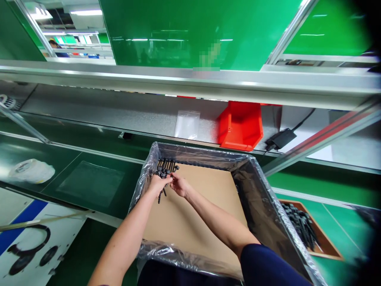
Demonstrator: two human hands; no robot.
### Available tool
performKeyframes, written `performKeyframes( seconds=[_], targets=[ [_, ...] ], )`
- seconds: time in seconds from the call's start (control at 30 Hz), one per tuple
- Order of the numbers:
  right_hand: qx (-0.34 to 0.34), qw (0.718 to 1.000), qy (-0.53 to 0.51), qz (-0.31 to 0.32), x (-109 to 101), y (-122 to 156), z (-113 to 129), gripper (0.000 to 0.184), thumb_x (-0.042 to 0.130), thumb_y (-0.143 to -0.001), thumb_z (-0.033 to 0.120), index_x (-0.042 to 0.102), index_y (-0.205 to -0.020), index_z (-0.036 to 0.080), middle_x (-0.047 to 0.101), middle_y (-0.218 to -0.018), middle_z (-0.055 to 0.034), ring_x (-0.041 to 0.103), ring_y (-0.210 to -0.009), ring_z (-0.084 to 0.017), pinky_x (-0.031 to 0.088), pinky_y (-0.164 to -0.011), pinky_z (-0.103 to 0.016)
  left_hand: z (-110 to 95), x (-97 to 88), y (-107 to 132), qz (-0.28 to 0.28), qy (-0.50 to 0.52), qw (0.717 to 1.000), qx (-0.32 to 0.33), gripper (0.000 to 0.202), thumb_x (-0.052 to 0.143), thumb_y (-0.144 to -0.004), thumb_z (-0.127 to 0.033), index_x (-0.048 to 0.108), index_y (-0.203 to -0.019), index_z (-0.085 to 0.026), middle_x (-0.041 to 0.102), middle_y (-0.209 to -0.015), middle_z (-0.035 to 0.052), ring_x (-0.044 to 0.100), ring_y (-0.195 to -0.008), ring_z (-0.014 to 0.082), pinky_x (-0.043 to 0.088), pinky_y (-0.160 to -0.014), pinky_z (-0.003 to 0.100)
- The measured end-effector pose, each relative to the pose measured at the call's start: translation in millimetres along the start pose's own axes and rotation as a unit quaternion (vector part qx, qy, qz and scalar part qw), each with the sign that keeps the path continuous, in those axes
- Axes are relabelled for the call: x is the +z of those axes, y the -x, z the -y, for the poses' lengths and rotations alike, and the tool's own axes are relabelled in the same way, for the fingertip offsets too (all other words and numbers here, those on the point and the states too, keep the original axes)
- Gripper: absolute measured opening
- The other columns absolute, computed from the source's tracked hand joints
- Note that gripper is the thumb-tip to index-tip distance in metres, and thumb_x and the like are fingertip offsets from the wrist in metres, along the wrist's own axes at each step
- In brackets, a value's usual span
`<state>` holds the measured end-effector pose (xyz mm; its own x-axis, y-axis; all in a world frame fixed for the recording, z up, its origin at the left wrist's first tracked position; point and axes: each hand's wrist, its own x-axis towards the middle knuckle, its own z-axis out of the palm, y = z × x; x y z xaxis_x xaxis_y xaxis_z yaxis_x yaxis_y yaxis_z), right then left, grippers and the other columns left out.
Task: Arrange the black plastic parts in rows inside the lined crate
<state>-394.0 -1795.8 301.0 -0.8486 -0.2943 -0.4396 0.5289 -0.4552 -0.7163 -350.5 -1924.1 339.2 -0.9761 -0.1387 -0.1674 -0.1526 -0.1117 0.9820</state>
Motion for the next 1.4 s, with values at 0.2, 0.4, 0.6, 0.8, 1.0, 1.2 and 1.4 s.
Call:
performKeyframes(
  seconds=[0.2,0.4,0.6,0.8,1.0,1.2,1.4],
  targets=[
    [-0.085,0.939,0.281,-0.181,-45,-56,26,0.023,0.063,-0.083,0.027,0.046,-0.069,0.02,0.048,-0.05,0.0051,0.042,-0.038,-0.007,0.038,-0.038,-0.018,4,-4.8,-7,-0.043,0.003,0.997,-0.063,0.031,0.082,-0.054,-0.036,0.062,-0.062,-0.013,0.057,-0.052,0.0004,0.048,-0.046,0.0092,0.031,-0.046,0.022],
    [-0.067,0.86,0.452,-0.227,-61,-98,29,0.021,0.066,-0.079,0.025,0.05,-0.065,0.021,0.045,-0.043,0.0056,0.046,-0.036,-0.012,0.039,-0.041,-0.023,-5,-4.3,-5,0.033,0.089,0.98,-0.176,0.02,0.074,-0.058,-0.026,0.06,-0.06,-0.013,0.057,-0.053,0.0014,0.048,-0.045,0.0086,0.03,-0.042,0.02],
    [-0.102,0.773,0.584,-0.225,-51,-125,28,0.013,0.069,-0.075,0.019,0.061,-0.065,0.017,0.067,-0.069,-0.0082,0.066,-0.074,-0.021,0.046,-0.065,-0.026,-11,-4.3,-3,0.02,0.088,0.978,-0.186,0.012,0.068,-0.056,-0.019,0.058,-0.059,-0.013,0.055,-0.049,0.0008,0.044,-0.041,0.0082,0.028,-0.04,0.02],
    [-0.13,0.74,0.626,-0.21,-49,-129,24,0.012,0.062,-0.082,0.023,0.07,-0.084,0.015,0.071,-0.09,-0.0127,0.067,-0.088,-0.023,0.046,-0.073,-0.026,-9,-1.6,-3,-0.005,0.077,0.982,-0.173,0.014,0.069,-0.056,-0.017,0.057,-0.064,-0.014,0.057,-0.048,0.0008,0.045,-0.039,0.0086,0.028,-0.04,0.02],
    [-0.155,0.75,0.612,-0.197,-56,-118,21,0.018,0.055,-0.084,0.018,0.069,-0.096,0.016,0.071,-0.095,-0.0098,0.066,-0.092,-0.021,0.046,-0.077,-0.025,2,-3.8,-9,-0.042,0.077,0.983,-0.159,0.019,0.074,-0.056,-0.018,0.058,-0.065,-0.014,0.057,-0.048,0.0013,0.048,-0.041,0.0096,0.03,-0.04,0.02],
    [-0.17,0.791,0.556,-0.191,-57,-87,17,0.02,0.05,-0.087,0.024,0.066,-0.097,0.017,0.069,-0.086,-0.007,0.064,-0.073,-0.016,0.047,-0.064,-0.024,6,-4.1,-11,-0.058,0.09,0.987,-0.122,0.028,0.081,-0.054,-0.022,0.06,-0.072,-0.014,0.06,-0.054,0.001,0.054,-0.047,0.0102,0.035,-0.045,0.02],
    [-0.078,0.976,0.191,0.066,-23,-15,-1,0.039,0.059,-0.08,0.055,0.065,-0.089,0.018,0.065,-0.078,-0.0044,0.052,-0.054,-0.01,0.039,-0.047,-0.021,4,0.9,-7,-0.03,0.112,0.991,-0.068,0.033,0.084,-0.051,-0.026,0.066,-0.074,-0.012,0.065,-0.063,0.0045,0.058,-0.055,0.0126,0.041,-0.051,0.022]
  ],
)
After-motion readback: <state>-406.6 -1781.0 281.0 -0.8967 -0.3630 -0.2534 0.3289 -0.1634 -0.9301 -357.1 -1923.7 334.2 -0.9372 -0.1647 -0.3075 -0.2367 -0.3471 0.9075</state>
